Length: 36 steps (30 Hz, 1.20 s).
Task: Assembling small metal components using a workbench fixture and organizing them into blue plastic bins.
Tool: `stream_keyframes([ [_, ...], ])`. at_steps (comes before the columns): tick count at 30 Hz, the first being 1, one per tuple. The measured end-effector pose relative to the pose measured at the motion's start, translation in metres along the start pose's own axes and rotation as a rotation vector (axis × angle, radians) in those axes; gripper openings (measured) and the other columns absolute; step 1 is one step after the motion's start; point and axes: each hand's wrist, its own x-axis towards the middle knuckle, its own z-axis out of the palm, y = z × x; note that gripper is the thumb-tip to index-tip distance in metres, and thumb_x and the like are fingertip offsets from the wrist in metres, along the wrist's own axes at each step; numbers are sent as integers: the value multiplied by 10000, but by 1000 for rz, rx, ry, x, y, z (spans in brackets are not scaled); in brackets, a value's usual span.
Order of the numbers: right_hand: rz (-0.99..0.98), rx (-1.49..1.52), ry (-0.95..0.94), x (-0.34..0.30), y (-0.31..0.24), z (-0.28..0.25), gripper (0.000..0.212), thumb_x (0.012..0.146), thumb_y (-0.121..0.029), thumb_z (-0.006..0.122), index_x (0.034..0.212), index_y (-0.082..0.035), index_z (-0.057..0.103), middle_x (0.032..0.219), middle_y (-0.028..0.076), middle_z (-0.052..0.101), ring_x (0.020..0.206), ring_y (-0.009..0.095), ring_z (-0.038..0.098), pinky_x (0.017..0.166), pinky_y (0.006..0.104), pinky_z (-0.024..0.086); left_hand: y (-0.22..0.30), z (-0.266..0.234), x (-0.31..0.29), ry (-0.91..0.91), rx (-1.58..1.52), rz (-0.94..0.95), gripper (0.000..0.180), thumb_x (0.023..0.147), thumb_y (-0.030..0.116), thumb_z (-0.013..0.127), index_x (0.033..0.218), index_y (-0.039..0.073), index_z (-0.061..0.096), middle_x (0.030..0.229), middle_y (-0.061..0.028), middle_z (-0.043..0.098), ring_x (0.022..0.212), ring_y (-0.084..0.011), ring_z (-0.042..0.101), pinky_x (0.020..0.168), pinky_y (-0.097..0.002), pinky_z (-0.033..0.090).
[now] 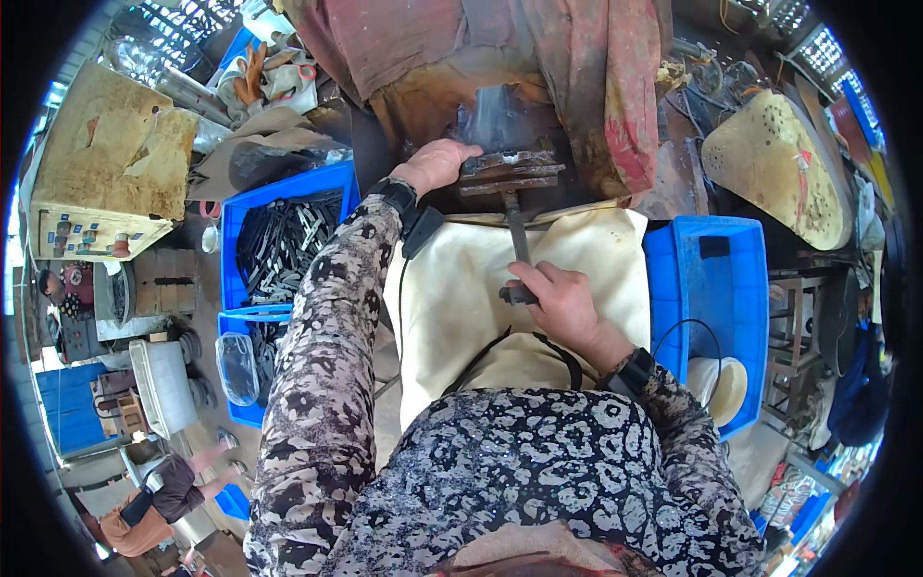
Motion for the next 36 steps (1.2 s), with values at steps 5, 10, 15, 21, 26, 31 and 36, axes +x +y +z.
stream_keyframes([
  [5,27,10,35,-1,2,0,312,727,-46,704,1021,-100,612,694,73,569,550,269,586,496,366,479,27,-24,-14,7,83,-115,361,765,-5,522,1083,119,638,953,-177,659,932,-354,621,812,-433,488],
  [10,41,44,-18,18,1,-5,309,740,-48,703,1034,-92,619,744,104,605,620,302,616,557,368,504,20,-30,-53,324,30,-58,297,763,-3,528,1020,91,643,926,-156,658,907,-348,617,803,-435,487],
  [15,54,134,318,103,16,-18,324,784,-122,727,1084,-64,618,922,171,664,806,349,649,711,372,520,24,-41,-112,778,50,-134,306,755,-28,558,1034,59,649,929,-142,647,888,-335,605,796,-417,495],
  [21,187,-165,314,221,40,-41,405,848,-394,648,1136,-111,622,993,184,663,902,373,636,747,416,515,-4,2,-214,1037,-329,-673,269,827,-52,510,1045,24,647,952,-145,651,839,-308,634,763,-362,515],
  [26,210,-226,265,287,73,-42,466,833,-453,635,1158,-120,617,1009,186,664,960,376,619,814,435,496,-87,63,-298,293,264,-1262,324,835,284,619,1047,43,666,1025,-169,661,919,-357,645,816,-437,517],
  [31,207,-208,222,307,58,-35,352,826,-377,637,1000,-70,619,929,196,657,921,386,615,783,467,483,-106,83,-333,-75,104,-1260,403,797,402,624,1010,66,690,1042,-180,664,988,-360,632,855,-447,507],
  [36,250,-242,185,317,73,-42,317,812,-341,660,920,-45,632,904,207,655,910,389,616,777,478,481,-87,60,-294,-54,61,-1202,329,811,356,600,961,84,709,1054,-180,665,1010,-349,629,847,-436,514],
])
